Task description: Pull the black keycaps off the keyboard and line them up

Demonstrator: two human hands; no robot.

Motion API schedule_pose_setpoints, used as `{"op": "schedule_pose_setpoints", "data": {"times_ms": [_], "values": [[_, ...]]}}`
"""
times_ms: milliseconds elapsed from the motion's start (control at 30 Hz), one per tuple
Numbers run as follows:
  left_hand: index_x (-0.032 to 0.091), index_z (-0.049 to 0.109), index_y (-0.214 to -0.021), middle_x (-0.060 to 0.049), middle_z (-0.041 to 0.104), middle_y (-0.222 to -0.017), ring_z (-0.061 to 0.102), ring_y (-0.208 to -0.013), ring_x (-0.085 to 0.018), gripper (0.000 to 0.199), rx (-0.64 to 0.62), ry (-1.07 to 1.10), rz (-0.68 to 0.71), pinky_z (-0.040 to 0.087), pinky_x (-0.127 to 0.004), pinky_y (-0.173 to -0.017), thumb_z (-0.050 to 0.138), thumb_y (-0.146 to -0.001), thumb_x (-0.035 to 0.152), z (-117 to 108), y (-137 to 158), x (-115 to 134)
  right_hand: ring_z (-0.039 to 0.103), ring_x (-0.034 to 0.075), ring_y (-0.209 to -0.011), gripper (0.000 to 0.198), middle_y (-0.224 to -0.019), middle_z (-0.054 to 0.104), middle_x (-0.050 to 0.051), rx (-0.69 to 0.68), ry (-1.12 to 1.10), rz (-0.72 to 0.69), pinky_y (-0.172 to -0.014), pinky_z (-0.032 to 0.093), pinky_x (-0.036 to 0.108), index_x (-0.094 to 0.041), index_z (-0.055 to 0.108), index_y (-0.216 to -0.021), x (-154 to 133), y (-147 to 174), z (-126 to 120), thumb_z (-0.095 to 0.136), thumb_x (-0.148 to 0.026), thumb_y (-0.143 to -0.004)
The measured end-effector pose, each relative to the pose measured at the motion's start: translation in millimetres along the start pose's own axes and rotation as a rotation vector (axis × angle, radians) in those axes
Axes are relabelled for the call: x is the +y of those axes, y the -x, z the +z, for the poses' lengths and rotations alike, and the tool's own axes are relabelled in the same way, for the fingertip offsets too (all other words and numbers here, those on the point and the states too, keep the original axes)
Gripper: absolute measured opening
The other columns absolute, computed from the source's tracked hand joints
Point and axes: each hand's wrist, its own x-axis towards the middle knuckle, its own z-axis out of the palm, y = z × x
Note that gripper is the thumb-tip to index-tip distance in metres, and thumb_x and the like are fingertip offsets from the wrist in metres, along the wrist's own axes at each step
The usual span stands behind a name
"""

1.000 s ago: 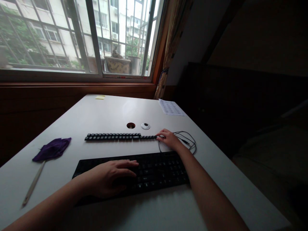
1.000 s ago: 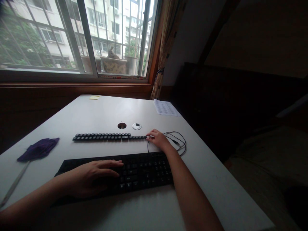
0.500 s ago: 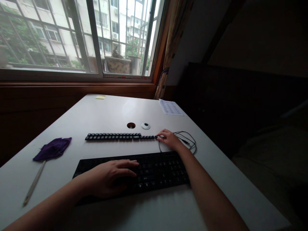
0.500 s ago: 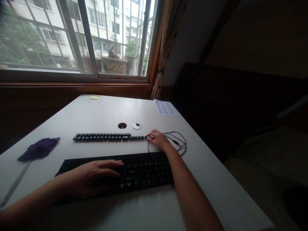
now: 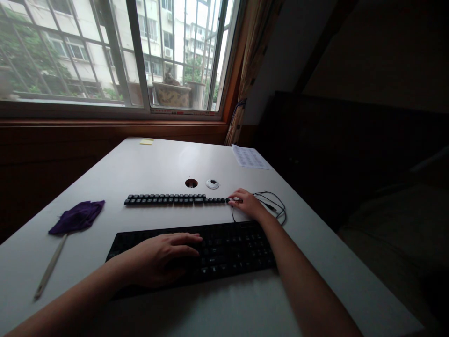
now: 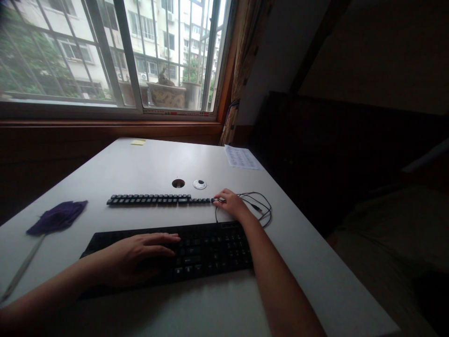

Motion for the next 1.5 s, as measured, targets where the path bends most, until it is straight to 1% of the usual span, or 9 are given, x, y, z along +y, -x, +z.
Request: {"op": "schedule_pose_setpoints", "data": {"times_ms": [167, 333, 467, 600, 733, 833, 1000, 1267, 1500], "values": [[0.026, 0.057, -0.129, -0.006, 0.05, -0.144, 0.053, -0.128, -0.024, 0.038, 0.087, -0.052, -0.012, 0.049, -0.041, -0.106, 0.057, -0.091, 0.022, 5, -4, -3, 0.064, 0.017, -0.086, 0.019, -0.1, 0.065, 0.004, 0.008, -0.006, 0.002, -0.08, 0.051, 0.03, -0.026, 0.074, -0.1, 2, 0, 1, 0.068, -0.036, -0.085], [0.024, 0.061, -0.121, -0.006, 0.064, -0.126, 0.059, -0.115, -0.022, 0.027, 0.183, -0.15, -0.049, 0.054, -0.039, -0.097, 0.051, -0.095, 0.022, -5, -9, 0, 0.065, 0.017, -0.086, 0.02, -0.101, 0.065, 0.004, 0.004, -0.019, 0.005, -0.081, 0.051, 0.03, -0.026, 0.074, -0.101, 4, 0, 2, 0.068, -0.037, -0.085], [0.021, 0.063, -0.117, -0.007, 0.068, -0.114, 0.064, -0.103, -0.022, 0.026, 0.174, -0.271, -0.117, 0.055, -0.038, -0.091, 0.049, -0.095, 0.019, -14, -19, -10, 0.064, 0.017, -0.086, 0.02, -0.101, 0.065, 0.004, 0.005, -0.033, 0.006, -0.08, 0.052, 0.03, -0.026, 0.074, -0.101, 5, 1, 2, 0.069, -0.036, -0.084], [0.021, 0.063, -0.117, -0.008, 0.067, -0.12, 0.069, -0.098, -0.024, 0.027, 0.185, -0.378, -0.257, 0.056, -0.04, -0.088, 0.047, -0.095, 0.023, -11, -38, -32, 0.064, 0.016, -0.084, 0.019, -0.101, 0.065, 0.004, 0.013, -0.048, 0.008, -0.078, 0.052, 0.029, -0.026, 0.074, -0.1, 7, 1, 4, 0.069, -0.036, -0.084], [0.019, 0.058, -0.128, -0.01, 0.063, -0.129, 0.07, -0.099, -0.024, 0.036, 0.187, -0.436, -0.329, 0.057, -0.039, -0.087, 0.042, -0.096, 0.021, 0, -56, -48, 0.065, 0.017, -0.086, 0.019, -0.101, 0.065, 0.004, 0.016, -0.039, 0.002, -0.08, 0.052, 0.029, -0.026, 0.075, -0.1, 8, 0, 5, 0.069, -0.036, -0.084], [0.018, 0.056, -0.132, -0.011, 0.059, -0.136, 0.069, -0.104, -0.027, 0.038, 0.18, -0.446, -0.348, 0.056, -0.042, -0.09, 0.042, -0.097, 0.023, 8, -62, -53, 0.064, 0.017, -0.087, 0.02, -0.101, 0.065, 0.004, 0.02, -0.028, -0.001, -0.081, 0.052, 0.029, -0.026, 0.075, -0.1, 9, 0, 5, 0.069, -0.036, -0.084], [0.018, 0.054, -0.136, -0.011, 0.051, -0.145, 0.066, -0.111, -0.028, 0.041, 0.19, -0.46, -0.347, 0.055, -0.044, -0.093, 0.04, -0.098, 0.027, 17, -60, -60, 0.064, 0.018, -0.087, 0.019, -0.101, 0.065, 0.004, 0.014, -0.014, 0.003, -0.083, 0.051, 0.03, -0.026, 0.075, -0.1, 6, 0, 4, 0.069, -0.035, -0.084], [0.019, 0.054, -0.136, -0.011, 0.054, -0.142, 0.063, -0.117, -0.028, 0.042, 0.223, -0.391, -0.352, 0.051, -0.044, -0.1, 0.038, -0.1, 0.034, 20, -58, -66, 0.065, 0.017, -0.085, 0.019, -0.101, 0.065, 0.004, 0.008, -0.004, 0.025, -0.082, 0.052, 0.03, -0.027, 0.075, -0.1, 4, 1, 3, 0.069, -0.035, -0.084], [0.016, 0.052, -0.137, -0.012, 0.053, -0.143, 0.062, -0.119, -0.028, 0.042, 0.205, -0.411, -0.344, 0.05, -0.044, -0.101, 0.038, -0.1, 0.031, 20, -58, -64, 0.065, 0.018, -0.087, 0.02, -0.102, 0.065, 0.004, 0.005, -0.009, 0.012, -0.081, 0.052, 0.03, -0.026, 0.075, -0.101, 6, 1, 3, 0.068, -0.035, -0.085]]}}
